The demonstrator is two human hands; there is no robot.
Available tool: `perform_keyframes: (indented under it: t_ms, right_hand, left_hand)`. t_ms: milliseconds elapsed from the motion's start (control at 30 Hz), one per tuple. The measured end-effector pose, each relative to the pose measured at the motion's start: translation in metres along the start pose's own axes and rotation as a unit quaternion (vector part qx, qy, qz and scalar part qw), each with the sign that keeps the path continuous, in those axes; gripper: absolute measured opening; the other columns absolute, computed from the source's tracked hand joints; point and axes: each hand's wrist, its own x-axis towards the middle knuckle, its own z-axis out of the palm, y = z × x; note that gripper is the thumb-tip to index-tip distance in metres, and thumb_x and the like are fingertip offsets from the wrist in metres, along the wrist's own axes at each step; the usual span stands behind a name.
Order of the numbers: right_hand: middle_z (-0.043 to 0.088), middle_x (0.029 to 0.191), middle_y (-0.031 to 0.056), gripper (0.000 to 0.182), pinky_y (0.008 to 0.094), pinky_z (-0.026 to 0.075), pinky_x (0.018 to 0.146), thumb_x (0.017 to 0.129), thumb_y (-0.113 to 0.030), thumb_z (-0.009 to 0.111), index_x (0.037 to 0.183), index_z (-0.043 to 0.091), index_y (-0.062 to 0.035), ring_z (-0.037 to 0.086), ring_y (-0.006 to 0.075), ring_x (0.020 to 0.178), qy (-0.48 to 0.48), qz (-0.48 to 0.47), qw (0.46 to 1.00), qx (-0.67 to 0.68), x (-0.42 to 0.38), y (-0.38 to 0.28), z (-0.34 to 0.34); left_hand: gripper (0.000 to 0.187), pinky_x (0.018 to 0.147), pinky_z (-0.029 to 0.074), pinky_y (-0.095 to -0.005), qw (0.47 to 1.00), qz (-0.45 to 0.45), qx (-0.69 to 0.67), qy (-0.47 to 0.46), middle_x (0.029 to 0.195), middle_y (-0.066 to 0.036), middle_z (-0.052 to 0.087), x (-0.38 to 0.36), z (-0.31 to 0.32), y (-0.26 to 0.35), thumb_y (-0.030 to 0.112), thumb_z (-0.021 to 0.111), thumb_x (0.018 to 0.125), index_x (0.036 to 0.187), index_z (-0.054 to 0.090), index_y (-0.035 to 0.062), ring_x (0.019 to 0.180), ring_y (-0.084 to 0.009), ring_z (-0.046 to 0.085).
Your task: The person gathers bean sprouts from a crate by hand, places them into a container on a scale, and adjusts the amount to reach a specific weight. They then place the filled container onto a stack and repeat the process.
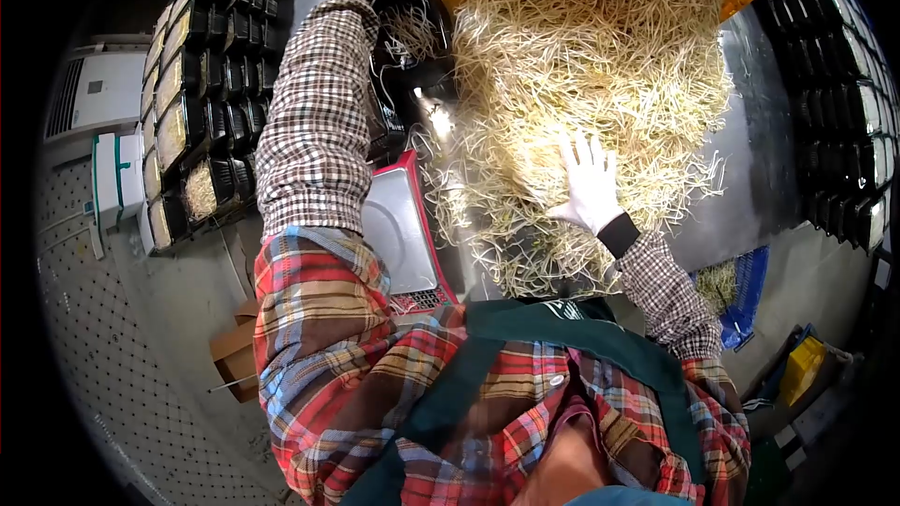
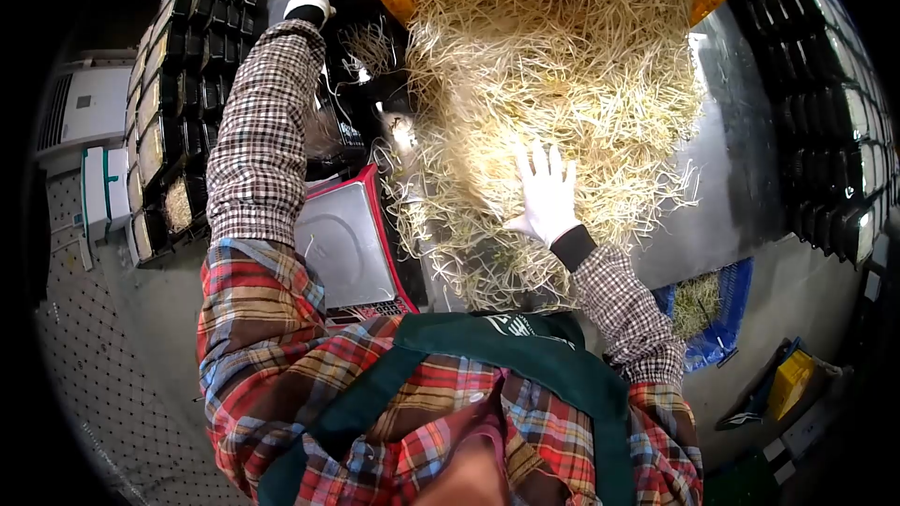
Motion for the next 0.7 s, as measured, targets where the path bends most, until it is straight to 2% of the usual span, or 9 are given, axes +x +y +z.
perform_keyframes:
  t_ms: [133,233,300,400,467,533,567,600,700]
  right_hand:
    - [0.022,0.16,0.0226,0.138,0.0615,0.022,0.115,0.052,-0.05,0.093,0.158,0.013,-0.0113,0.032,0.0416,0.142,-0.068,0.017,0.998,0.002,0.006,-0.007,-0.01]
    - [0.053,0.13,0.0207,0.117,0.049,0.044,0.101,0.062,-0.033,0.087,0.156,0.021,-0.0105,0.053,0.036,0.119,-0.029,0.011,0.998,0.056,0.019,0.01,0.008]
    - [0.062,0.102,0.0158,0.103,0.0407,0.053,0.085,0.066,-0.023,0.081,0.153,0.028,-0.0096,0.061,0.0337,0.098,0.011,-0.021,0.997,0.08,0.011,0.014,-0.004]
    - [0.063,0.099,0.015,0.099,0.0409,0.053,0.084,0.067,-0.023,0.08,0.151,0.031,-0.0073,0.062,0.0342,0.096,0.12,-0.066,0.987,0.087,-0.001,0.026,-0.018]
    - [0.054,0.128,0.0207,0.119,0.0495,0.046,0.098,0.06,-0.044,0.087,0.154,0.024,-0.0075,0.053,0.0378,0.119,0.031,-0.044,0.997,0.06,-0.002,0.029,-0.02]
    - [0.042,0.146,0.0237,0.132,0.0561,0.039,0.107,0.055,-0.057,0.089,0.156,0.02,-0.0085,0.044,0.0412,0.133,0.046,-0.045,0.998,-0.023,-0.005,0.026,0.001]
    - [0.022,0.159,0.0248,0.145,0.0632,0.027,0.113,0.048,-0.067,0.088,0.157,0.012,-0.009,0.029,0.0454,0.143,-0.026,-0.02,0.999,-0.028,-0.003,0.023,0.008]
    - [0.023,0.159,0.0253,0.145,0.0628,0.027,0.113,0.048,-0.067,0.088,0.157,0.012,-0.0089,0.029,0.0458,0.142,-0.021,-0.015,0.999,-0.044,-0.004,0.019,0.01]
    - [0.026,0.157,0.0264,0.143,0.0612,0.03,0.111,0.052,-0.065,0.088,0.157,0.012,-0.0074,0.037,0.0451,0.137,0.003,-0.006,0.996,-0.084,-0.008,0.013,0.02]
  left_hand:
    - [0.031,0.086,0.057,-0.0405,0.993,0.076,0.035,0.082,0.1,-0.015,0.073,0.006,-0.008,-0.025,0.035,0.078,0.083,0.101,0.077,0.0095,0.096,-0.0324,0.07]
    - [0.026,0.085,0.056,-0.04,0.98,0.162,0.073,0.092,0.097,-0.012,0.074,0.031,-0.019,-0.061,0.033,0.078,0.079,0.098,0.079,0.0144,0.091,-0.029,0.071]
    - [0.019,0.073,0.053,-0.0339,0.979,0.17,-0.081,0.076,0.082,-0.006,0.071,-0.01,-0.056,-0.07,0.026,0.077,0.078,0.086,0.075,0.0099,0.075,-0.0189,0.066]
    - [0.014,0.059,0.045,-0.0281,0.929,0.181,-0.311,0.087,0.071,0.006,0.059,-0.06,-0.087,-0.084,0.02,0.075,0.082,0.081,0.065,0.0095,0.065,-0.0083,0.055]
    - [0.01,0.069,0.05,-0.0448,0.8,0.497,0.082,0.325,0.077,-0.012,0.062,-0.095,-0.115,-0.095,0.02,0.062,0.082,0.078,0.066,0.0113,0.077,-0.0329,0.062]
    - [0.011,0.07,0.048,-0.0429,0.863,0.359,0.143,0.326,0.076,-0.011,0.061,-0.121,-0.119,-0.094,0.023,0.06,0.083,0.079,0.067,0.0146,0.079,-0.0305,0.062]
    - [0.011,0.062,0.046,-0.0328,0.907,0.265,-0.224,0.24,0.073,-0.002,0.059,-0.127,-0.112,-0.098,0.022,0.068,0.085,0.079,0.064,0.0131,0.071,-0.0179,0.058]
    - [0.018,0.054,0.044,-0.0226,0.811,0.133,-0.558,0.12,0.069,0.006,0.057,-0.136,-0.107,-0.1,0.021,0.075,0.088,0.079,0.062,0.0115,0.063,-0.0053,0.055]
    - [0.021,0.056,0.054,-0.0247,0.769,0.068,-0.62,0.142,0.07,0.005,0.058,-0.198,-0.099,-0.081,0.02,0.074,0.089,0.075,0.059,0.0129,0.061,-0.0079,0.058]
